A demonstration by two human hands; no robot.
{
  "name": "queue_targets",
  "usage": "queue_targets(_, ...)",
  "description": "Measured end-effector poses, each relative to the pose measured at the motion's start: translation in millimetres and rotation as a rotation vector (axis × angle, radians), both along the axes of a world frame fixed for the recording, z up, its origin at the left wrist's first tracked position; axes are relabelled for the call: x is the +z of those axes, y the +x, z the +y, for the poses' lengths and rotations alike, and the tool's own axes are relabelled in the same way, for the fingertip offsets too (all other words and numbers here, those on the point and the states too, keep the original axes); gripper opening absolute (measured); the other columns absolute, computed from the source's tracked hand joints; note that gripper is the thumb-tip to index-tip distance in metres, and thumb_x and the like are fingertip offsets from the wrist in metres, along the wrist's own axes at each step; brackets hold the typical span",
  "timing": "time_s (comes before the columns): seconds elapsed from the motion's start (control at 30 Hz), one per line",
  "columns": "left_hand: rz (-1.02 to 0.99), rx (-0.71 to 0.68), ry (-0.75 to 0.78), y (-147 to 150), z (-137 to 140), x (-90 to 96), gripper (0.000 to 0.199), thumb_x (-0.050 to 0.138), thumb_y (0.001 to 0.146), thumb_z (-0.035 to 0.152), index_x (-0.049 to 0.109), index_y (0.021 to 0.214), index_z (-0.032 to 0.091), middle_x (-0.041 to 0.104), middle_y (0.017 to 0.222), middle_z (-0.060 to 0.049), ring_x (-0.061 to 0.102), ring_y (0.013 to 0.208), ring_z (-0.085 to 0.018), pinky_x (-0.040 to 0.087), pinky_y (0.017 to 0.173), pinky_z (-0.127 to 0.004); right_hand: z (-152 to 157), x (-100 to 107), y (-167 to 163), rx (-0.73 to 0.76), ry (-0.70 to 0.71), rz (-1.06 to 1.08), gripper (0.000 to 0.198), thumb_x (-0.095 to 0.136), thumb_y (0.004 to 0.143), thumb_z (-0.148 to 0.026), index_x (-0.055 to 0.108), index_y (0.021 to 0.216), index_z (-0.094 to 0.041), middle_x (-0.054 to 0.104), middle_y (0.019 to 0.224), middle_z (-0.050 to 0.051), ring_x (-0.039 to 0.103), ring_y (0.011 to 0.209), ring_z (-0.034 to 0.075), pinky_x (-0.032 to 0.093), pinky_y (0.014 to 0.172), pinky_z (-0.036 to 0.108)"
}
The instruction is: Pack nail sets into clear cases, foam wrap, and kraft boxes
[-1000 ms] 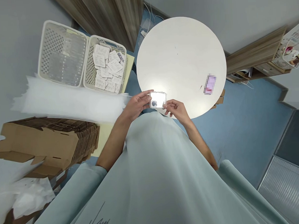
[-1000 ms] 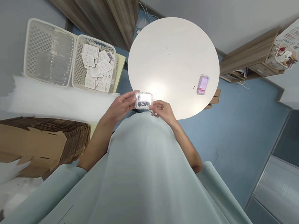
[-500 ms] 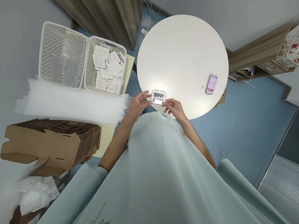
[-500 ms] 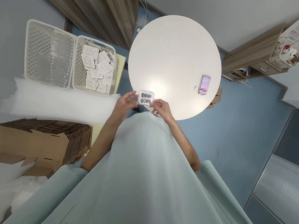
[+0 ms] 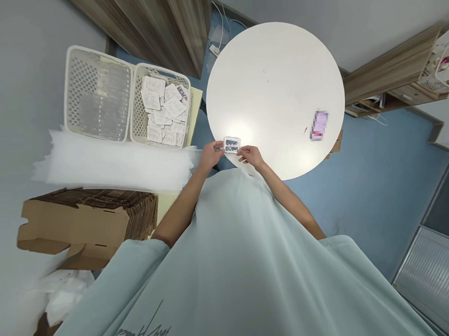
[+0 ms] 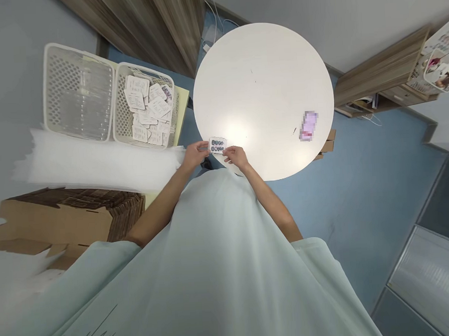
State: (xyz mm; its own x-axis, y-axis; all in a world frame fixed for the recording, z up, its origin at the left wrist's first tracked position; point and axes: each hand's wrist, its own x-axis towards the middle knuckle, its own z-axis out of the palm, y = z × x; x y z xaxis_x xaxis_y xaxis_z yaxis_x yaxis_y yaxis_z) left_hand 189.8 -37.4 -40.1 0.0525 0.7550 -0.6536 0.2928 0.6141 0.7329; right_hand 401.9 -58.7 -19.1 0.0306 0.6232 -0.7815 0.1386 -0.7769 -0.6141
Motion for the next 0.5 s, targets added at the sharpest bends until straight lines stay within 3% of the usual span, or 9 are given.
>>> queue_targets(0.2, 0.197, -0.131, -0.047, 9.9, 11.5, -40.6, 0.050, 0.075, 0.080, 0.008, 0.082, 0.130, 0.012, 0.081, 0.143, -0.020, 0.075, 0.137, -0.035, 0.057, 0.122, -0.045, 7.4, -39.8, -16.4, 0.036, -0.103, -0.159, 0.025, 0.080, 0.101, -0.013, 0.069, 0.079, -0.018, 0.078, 0.083, 0.000, 0.069, 0.058, 0.007, 0.056, 0.060, 0.019)
queue_targets(0.5, 0.193, -0.221, -0.060, 11.9, 9.3, -51.3, 0.053, 0.074, 0.086, 0.010, 0.079, 0.139, 0.013, 0.074, 0.158, -0.020, 0.070, 0.147, -0.036, 0.054, 0.126, -0.044, 6.7, -59.4, -18.4, 0.060, -0.137, -0.234, 0.021, 0.077, 0.097, -0.006, 0.072, 0.079, -0.017, 0.078, 0.080, 0.001, 0.073, 0.060, 0.009, 0.060, 0.065, 0.020)
